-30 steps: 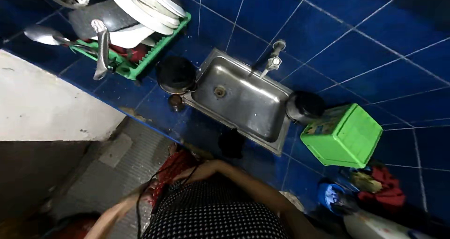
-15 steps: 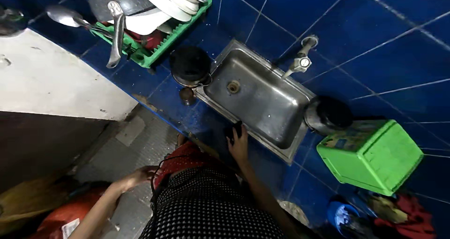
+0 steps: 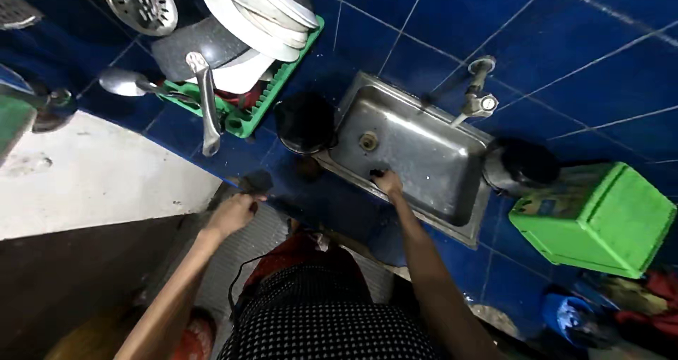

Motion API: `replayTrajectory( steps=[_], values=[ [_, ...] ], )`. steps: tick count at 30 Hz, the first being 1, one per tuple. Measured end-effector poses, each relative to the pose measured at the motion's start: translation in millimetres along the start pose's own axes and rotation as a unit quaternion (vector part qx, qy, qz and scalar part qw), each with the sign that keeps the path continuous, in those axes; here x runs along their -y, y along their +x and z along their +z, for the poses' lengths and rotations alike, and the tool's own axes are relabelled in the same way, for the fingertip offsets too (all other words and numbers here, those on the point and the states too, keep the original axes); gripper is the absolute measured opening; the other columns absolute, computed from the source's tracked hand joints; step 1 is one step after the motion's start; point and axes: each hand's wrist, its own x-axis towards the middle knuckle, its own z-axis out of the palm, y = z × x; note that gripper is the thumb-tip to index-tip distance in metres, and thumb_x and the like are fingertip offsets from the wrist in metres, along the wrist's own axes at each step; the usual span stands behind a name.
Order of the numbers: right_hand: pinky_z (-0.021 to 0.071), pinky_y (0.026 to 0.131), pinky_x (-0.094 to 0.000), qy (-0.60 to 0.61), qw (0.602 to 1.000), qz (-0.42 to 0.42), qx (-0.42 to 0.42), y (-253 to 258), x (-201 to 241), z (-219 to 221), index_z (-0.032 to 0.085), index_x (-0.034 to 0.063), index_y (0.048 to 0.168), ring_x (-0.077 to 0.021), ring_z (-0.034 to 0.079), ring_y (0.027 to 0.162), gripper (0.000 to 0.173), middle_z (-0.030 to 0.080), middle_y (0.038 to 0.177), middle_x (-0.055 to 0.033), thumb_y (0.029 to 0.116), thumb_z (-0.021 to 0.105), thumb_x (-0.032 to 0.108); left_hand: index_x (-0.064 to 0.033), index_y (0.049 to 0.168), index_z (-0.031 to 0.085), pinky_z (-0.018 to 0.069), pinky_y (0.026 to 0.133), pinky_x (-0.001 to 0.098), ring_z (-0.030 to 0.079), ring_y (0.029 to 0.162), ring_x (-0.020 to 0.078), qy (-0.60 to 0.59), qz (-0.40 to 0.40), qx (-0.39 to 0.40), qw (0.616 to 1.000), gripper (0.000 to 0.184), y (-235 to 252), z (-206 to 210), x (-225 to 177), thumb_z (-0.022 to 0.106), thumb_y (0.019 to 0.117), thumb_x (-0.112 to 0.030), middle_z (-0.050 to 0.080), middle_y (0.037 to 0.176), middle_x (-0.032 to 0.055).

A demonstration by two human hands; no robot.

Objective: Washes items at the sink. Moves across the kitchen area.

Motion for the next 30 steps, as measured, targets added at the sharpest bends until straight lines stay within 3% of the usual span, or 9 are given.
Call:
replayTrajectory(
  steps=[5,8,10,13,16,19,22,26,30],
  values=[
    [0.0481,0.101,-0.0617,-0.008,0.998,0.056,-0.040,-6.8,10.2,3.1,0.069,0.0138,0.127,-0.0380,0.063,0.124,0.051,0.068,0.128,-0.0186,0.0956,0.060,0.053,-0.0106,0.133,0.067,0.0455,0.106,0.0611,0.061,0.126,0.0383,0.010,0.072,-0.003,0.997,0.034,23.5,-19.1,16.1,0.051,0.1035,-0.013,0.065,0.134,0.0173],
    [0.0472,0.105,-0.0591,0.058,0.983,0.041,-0.172,-25.7,9.9,27.9,0.060,0.0137,0.142,-0.0413,0.057,0.130,0.055,0.055,0.146,-0.0227,0.0973,0.061,0.046,-0.0094,0.144,0.058,0.0454,0.110,0.0553,0.058,0.130,0.0355,-0.020,0.133,-0.026,0.991,0.042,39.4,-24.3,12.7,0.057,0.1036,-0.020,0.058,0.144,0.0185],
    [0.0447,0.109,-0.0569,0.135,0.954,-0.008,-0.269,-43.1,7.5,55.0,0.060,0.0062,0.141,-0.0451,0.052,0.134,0.056,0.049,0.147,-0.0295,0.0953,0.066,0.038,-0.0106,0.150,0.051,0.0441,0.111,0.0555,0.054,0.135,0.0372,-0.029,0.156,-0.044,0.986,0.054,52.7,-23.3,1.3,0.063,0.1016,-0.031,0.053,0.149,0.0207],
    [0.0448,0.111,-0.0557,0.157,0.925,-0.103,-0.329,-83.0,17.9,97.7,0.066,-0.0025,0.129,-0.0480,0.053,0.131,0.049,0.054,0.139,-0.0338,0.0913,0.071,0.029,-0.0107,0.155,0.044,0.0468,0.109,0.0565,0.053,0.135,0.0393,-0.036,0.168,-0.063,0.983,0.075,75.9,-15.5,-21.1,0.072,0.0942,-0.046,0.048,0.153,0.0226],
    [0.0455,0.111,-0.0555,0.102,0.926,-0.217,-0.292,-126.8,42.4,153.6,0.070,0.0021,0.126,-0.0452,0.054,0.132,0.045,0.058,0.139,-0.0287,0.0875,0.075,0.025,-0.0147,0.160,0.036,0.0494,0.105,0.0572,0.050,0.138,0.0402,0.010,0.178,-0.066,0.982,0.092,96.7,-4.5,-42.9,0.076,0.0879,-0.055,0.042,0.157,0.0210],
    [0.0415,0.115,-0.0571,0.052,0.904,-0.352,-0.235,-142.8,71.6,196.3,0.070,0.0100,0.131,-0.0438,0.049,0.139,0.054,0.058,0.143,-0.0233,0.0808,0.082,0.024,-0.0199,0.161,0.035,0.0533,0.098,0.0566,0.051,0.137,0.0407,0.047,0.184,-0.061,0.980,0.089,110.8,6.4,-57.7,0.075,0.0885,-0.054,0.041,0.159,0.0176],
    [0.0387,0.119,-0.0543,-0.003,0.878,-0.451,-0.162,-127.3,83.7,187.1,0.068,0.0126,0.135,-0.0423,0.046,0.143,0.061,0.057,0.146,-0.0210,0.0771,0.086,0.018,-0.0212,0.157,0.042,0.0542,0.095,0.0558,0.059,0.129,0.0388,0.044,0.166,-0.068,0.983,0.076,118.6,10.8,-63.5,0.074,0.0920,-0.044,0.047,0.156,0.0154],
    [0.0355,0.121,-0.0532,-0.058,0.876,-0.472,-0.079,-109.6,74.8,153.1,0.064,0.0129,0.139,-0.0415,0.041,0.147,0.064,0.051,0.151,-0.0223,0.0789,0.083,0.010,-0.0152,0.150,0.049,0.0548,0.094,0.0544,0.060,0.127,0.0375,0.044,0.151,-0.094,0.983,0.076,120.0,9.3,-63.3,0.079,0.0856,-0.041,0.054,0.149,0.0165],
    [0.0445,0.113,-0.0549,-0.004,0.914,-0.350,-0.203,-69.4,53.1,102.1,0.067,0.0052,0.133,-0.0458,0.052,0.135,0.053,0.056,0.142,-0.0290,0.0816,0.078,0.010,-0.0081,0.148,0.050,0.0559,0.092,0.0560,0.066,0.117,0.0410,-0.011,0.099,-0.127,0.987,0.080,112.3,6.9,-48.9,0.084,0.0820,-0.039,0.053,0.149,0.0215]
  ],
)
